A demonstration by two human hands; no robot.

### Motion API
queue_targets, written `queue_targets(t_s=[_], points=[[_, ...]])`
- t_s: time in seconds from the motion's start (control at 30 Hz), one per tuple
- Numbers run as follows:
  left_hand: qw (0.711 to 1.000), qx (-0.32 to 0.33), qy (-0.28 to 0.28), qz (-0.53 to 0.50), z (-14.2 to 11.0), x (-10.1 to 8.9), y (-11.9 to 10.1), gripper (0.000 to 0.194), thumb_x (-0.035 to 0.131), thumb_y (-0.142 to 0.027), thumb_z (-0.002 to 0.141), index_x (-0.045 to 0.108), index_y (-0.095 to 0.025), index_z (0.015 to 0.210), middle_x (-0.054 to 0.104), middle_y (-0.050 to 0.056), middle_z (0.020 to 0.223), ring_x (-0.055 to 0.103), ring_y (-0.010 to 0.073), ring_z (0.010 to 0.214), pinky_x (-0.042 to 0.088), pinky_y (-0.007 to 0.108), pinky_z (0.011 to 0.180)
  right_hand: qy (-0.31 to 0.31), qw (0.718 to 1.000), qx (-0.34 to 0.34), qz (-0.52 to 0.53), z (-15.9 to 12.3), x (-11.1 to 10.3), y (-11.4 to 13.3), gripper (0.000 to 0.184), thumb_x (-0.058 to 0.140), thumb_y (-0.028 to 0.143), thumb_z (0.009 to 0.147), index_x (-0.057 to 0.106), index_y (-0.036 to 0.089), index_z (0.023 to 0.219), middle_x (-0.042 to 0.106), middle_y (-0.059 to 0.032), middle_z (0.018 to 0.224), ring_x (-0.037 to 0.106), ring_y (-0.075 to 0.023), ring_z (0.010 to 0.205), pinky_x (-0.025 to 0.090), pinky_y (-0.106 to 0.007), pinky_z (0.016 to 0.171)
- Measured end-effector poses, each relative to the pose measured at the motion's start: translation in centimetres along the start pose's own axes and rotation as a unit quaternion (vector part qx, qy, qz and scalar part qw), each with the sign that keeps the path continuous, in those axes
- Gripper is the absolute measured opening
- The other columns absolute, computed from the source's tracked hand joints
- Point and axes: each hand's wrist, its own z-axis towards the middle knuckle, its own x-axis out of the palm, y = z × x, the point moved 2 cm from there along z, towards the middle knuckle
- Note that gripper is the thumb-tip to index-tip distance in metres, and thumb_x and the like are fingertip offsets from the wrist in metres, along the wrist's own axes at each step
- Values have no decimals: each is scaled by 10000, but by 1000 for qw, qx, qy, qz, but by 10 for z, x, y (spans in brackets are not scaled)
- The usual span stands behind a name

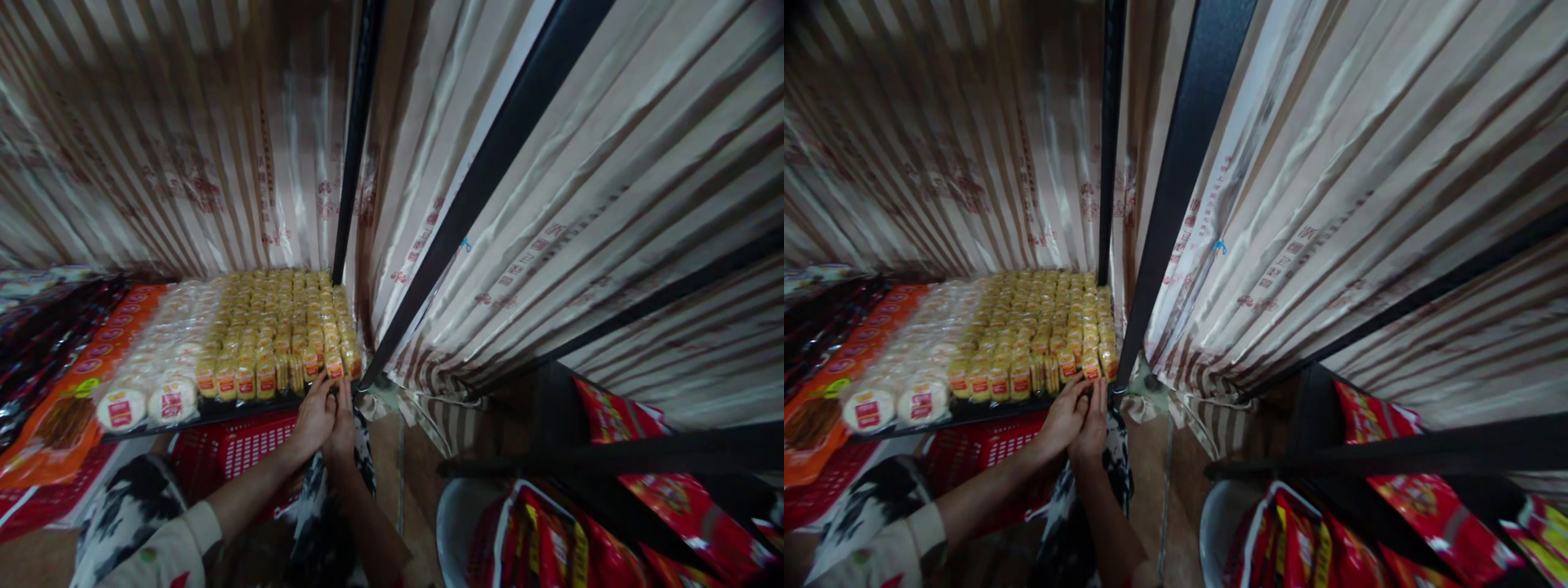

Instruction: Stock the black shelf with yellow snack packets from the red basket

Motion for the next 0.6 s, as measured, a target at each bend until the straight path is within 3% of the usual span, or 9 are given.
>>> queue_targets(t_s=[0.2,0.37,0.6], points=[[1000,11,-23,5,6,6,8,448,380,-73,798,519,-36,1222,432,167,1377,383,205,1294,275,353,1117,-8,999,-29,-16,-2,0,-1,471,296,237,918,319,148,1379,302,-155,1455,288,-225,1341,299,-440,1073],[999,28,-32,-4,12,8,14,464,381,-87,795,509,-73,1241,432,141,1384,375,202,1299,269,380,1118,-20,997,-59,-34,-3,-6,6,539,342,258,901,220,171,1419,201,-130,1497,220,-225,1368,272,-443,1091],[997,54,-51,-6,10,6,17,492,361,-101,804,453,-50,1285,367,150,1424,321,193,1328,269,374,1118,-25,997,-51,-44,1,-8,12,574,322,267,908,139,144,1438,156,-156,1503,185,-239,1378,286,-486,1070]])
